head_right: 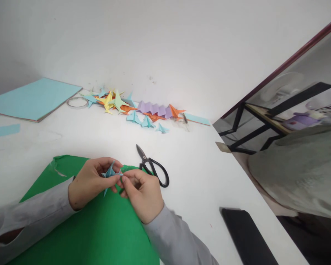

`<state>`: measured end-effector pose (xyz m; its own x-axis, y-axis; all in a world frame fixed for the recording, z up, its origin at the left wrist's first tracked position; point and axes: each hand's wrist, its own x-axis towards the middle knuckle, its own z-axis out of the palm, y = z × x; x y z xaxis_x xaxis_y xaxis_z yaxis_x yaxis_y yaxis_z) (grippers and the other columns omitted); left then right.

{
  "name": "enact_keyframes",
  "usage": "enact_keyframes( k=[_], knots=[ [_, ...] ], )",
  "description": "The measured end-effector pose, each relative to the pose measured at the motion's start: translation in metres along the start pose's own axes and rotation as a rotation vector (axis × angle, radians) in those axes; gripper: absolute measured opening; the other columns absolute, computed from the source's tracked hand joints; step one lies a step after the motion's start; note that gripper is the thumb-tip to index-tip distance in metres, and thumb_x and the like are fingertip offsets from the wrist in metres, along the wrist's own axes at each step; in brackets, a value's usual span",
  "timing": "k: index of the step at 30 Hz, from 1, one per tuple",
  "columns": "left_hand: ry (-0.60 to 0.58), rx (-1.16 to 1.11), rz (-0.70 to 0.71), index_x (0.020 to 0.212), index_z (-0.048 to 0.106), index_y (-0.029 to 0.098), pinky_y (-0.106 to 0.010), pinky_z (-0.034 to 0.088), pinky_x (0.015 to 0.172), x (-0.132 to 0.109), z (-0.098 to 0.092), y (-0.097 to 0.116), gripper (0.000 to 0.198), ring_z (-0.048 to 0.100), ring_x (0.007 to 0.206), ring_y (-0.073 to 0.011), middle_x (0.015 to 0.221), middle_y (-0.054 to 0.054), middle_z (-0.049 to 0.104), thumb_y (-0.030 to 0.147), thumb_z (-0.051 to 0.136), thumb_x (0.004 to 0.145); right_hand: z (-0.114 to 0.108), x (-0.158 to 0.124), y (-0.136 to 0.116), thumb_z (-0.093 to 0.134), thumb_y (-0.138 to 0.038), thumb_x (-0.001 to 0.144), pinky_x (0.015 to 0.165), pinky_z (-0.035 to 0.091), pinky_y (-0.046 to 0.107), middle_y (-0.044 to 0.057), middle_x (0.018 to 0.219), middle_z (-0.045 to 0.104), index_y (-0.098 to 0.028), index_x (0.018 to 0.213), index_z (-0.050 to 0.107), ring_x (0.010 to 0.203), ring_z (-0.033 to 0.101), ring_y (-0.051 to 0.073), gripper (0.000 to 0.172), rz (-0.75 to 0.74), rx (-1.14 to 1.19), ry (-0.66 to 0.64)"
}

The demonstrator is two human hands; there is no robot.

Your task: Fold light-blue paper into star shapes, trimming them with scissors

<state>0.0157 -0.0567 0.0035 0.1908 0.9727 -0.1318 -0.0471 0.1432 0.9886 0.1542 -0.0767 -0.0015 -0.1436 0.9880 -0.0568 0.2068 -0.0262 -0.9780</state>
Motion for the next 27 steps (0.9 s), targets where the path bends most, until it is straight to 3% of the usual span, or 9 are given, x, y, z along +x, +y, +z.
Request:
enact_keyframes(
  k=[7,12,18,27],
  knots=[
    [-0.02,0.036,-0.01,0.075,0.056,0.014,-0.023,0.051,0.047,0.001,0.0,-0.007,0.017,0.058,0.051,-0.0097,0.062,0.005,0.054,0.011,0.059,0.059,0.0,-0.001,0.001,0.051,-0.026,0.079,0.046,0.047,0.025,0.004,0.055,0.063,-0.014,0.073,0.06,0.046,0.057,0.013,0.016,-0.132,-0.209,0.029],
    [-0.025,0.064,0.014,0.075,0.055,0.015,-0.023,0.049,0.05,0.0,-0.001,-0.01,0.016,0.056,0.05,-0.0091,0.063,0.005,0.054,0.012,0.058,0.06,-0.001,-0.001,-0.002,0.051,-0.026,0.079,0.045,0.046,0.024,0.004,0.054,0.062,-0.015,0.07,0.059,0.045,0.056,0.013,0.015,-0.146,-0.275,0.037],
    [-0.035,0.075,0.034,0.076,0.057,0.016,-0.025,0.05,0.052,0.001,-0.002,-0.01,0.016,0.058,0.05,-0.0106,0.063,0.004,0.056,0.015,0.061,0.061,-0.003,0.002,0.001,0.052,-0.031,0.079,0.046,0.047,0.024,0.003,0.057,0.062,-0.016,0.074,0.056,0.048,0.057,0.012,0.017,-0.034,-0.127,-0.028],
    [-0.054,0.018,-0.074,0.078,0.059,0.014,-0.025,0.053,0.051,0.0,-0.001,0.003,0.024,0.061,0.051,-0.0111,0.063,0.006,0.054,0.011,0.066,0.055,-0.007,0.006,-0.001,0.052,-0.036,0.078,0.044,0.044,0.023,0.003,0.059,0.061,-0.014,0.074,0.055,0.044,0.053,0.009,0.023,0.041,-0.001,-0.122]
  ],
)
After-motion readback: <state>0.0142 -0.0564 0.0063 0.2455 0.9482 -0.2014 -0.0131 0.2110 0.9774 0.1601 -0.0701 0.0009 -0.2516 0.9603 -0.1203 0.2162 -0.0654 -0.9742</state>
